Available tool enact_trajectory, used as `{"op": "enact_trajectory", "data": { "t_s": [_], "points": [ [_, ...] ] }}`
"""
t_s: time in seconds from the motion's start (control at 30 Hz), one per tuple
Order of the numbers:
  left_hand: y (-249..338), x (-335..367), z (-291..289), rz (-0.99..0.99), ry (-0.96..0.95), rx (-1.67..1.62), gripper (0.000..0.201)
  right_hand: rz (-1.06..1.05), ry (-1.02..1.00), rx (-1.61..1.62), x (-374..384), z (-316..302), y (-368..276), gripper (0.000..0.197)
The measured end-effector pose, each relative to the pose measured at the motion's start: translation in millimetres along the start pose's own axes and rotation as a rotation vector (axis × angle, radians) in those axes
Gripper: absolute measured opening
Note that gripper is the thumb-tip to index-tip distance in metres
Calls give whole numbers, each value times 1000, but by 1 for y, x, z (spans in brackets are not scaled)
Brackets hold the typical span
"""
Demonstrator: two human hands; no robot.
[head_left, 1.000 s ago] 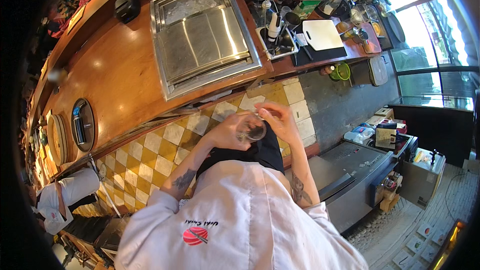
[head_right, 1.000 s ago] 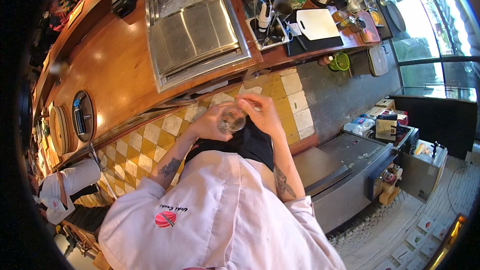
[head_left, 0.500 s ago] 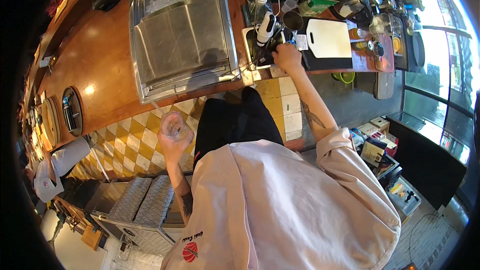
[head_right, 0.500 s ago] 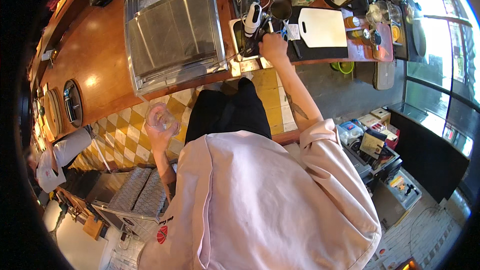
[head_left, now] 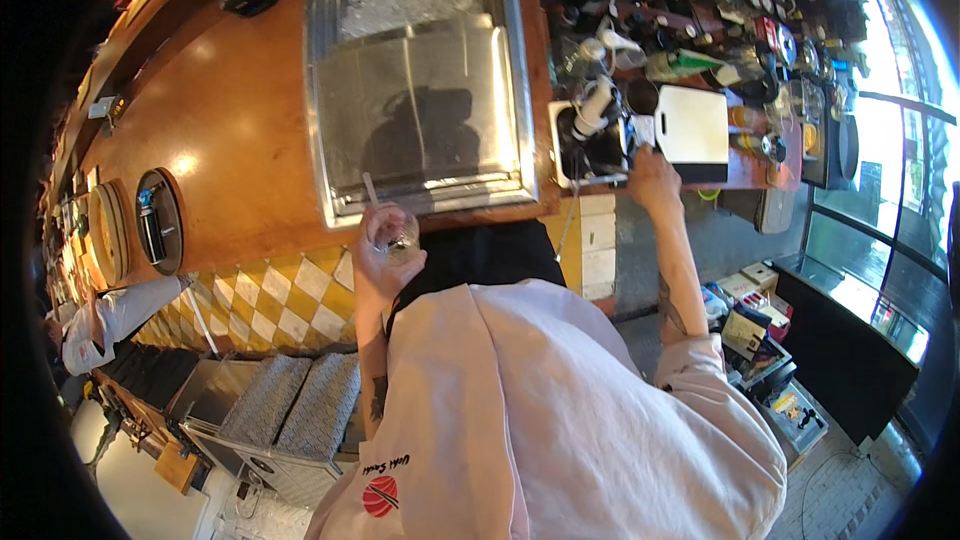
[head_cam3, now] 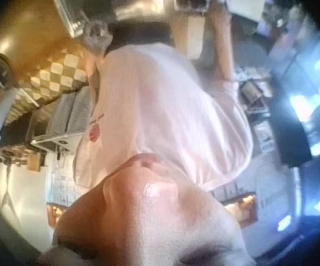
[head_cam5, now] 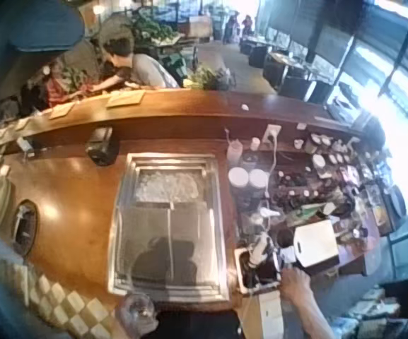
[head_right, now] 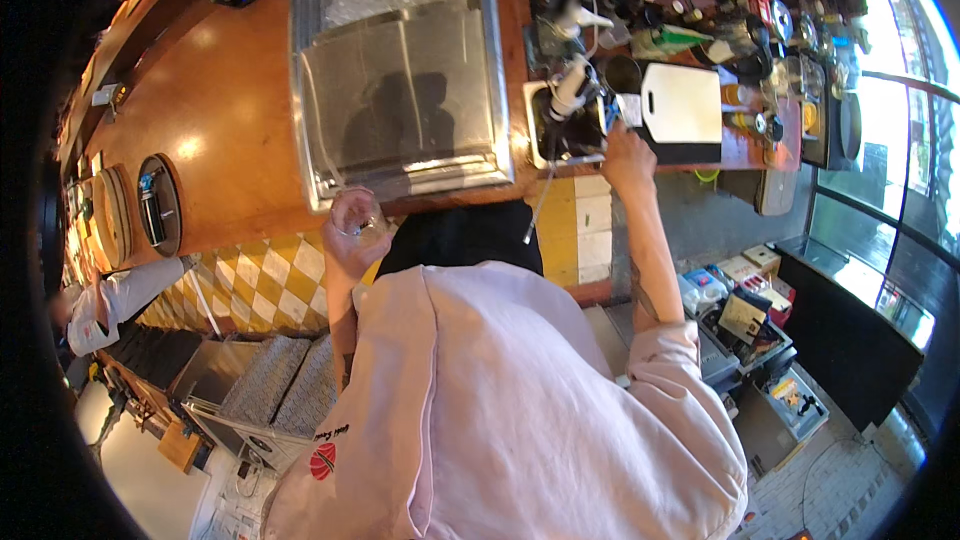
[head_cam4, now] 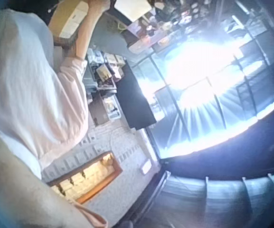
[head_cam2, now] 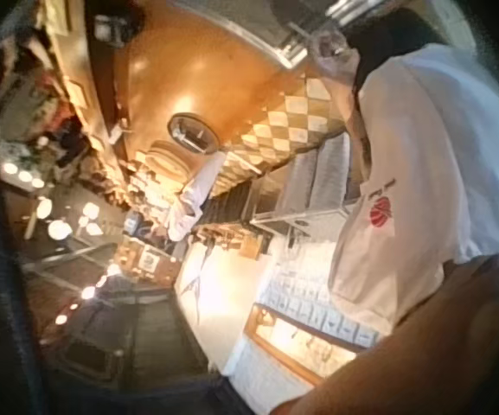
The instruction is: The person rinses glasses at a sink, fills them with ice using tongs, and pours liquid from a container and a can into the glasses.
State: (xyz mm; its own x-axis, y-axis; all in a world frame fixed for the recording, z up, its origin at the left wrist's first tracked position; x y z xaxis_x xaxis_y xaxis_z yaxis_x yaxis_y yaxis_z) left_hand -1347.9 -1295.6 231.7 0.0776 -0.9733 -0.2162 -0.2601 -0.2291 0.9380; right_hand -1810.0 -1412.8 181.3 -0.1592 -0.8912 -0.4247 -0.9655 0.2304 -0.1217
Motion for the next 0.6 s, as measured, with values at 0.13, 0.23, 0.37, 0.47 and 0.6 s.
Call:
{"op": "enact_trajectory", "data": {
  "t_s": [0.13, 0.23, 0.37, 0.47, 0.6],
  "points": [
    [-7, 30, -42, 36, -36, 32, 53, 93, -107, -172, -27, -56, -15, 21],
    [-12, 46, -74, 25, -20, 13, 53, 22, -24, -179, -55, -126, -27, 26],
    [-25, 60, -109, -1, 32, -3, 53, -228, 30, 107, -30, -193, -135, 39],
    [-22, 73, -121, -21, 47, 9, 52, -537, 232, 73, 57, -179, -218, 44],
    [-8, 88, -129, -23, 18, 10, 51, -608, 131, -45, 217, -127, -288, 39]
  ]
}}
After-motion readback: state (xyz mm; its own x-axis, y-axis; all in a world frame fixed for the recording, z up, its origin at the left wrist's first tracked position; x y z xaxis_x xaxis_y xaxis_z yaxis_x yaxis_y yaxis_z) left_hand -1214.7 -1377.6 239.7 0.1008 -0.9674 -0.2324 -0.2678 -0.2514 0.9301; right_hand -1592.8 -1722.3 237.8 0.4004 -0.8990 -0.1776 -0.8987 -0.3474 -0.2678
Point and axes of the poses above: each hand's wrist, its own x-axis towards the middle knuckle, its own z-axis out of the palm, y = z × x, the point moved 5 cm from there along x, towards the middle knuckle, and after that the axes turned 8 degrees about x, right-handed, at the moved point
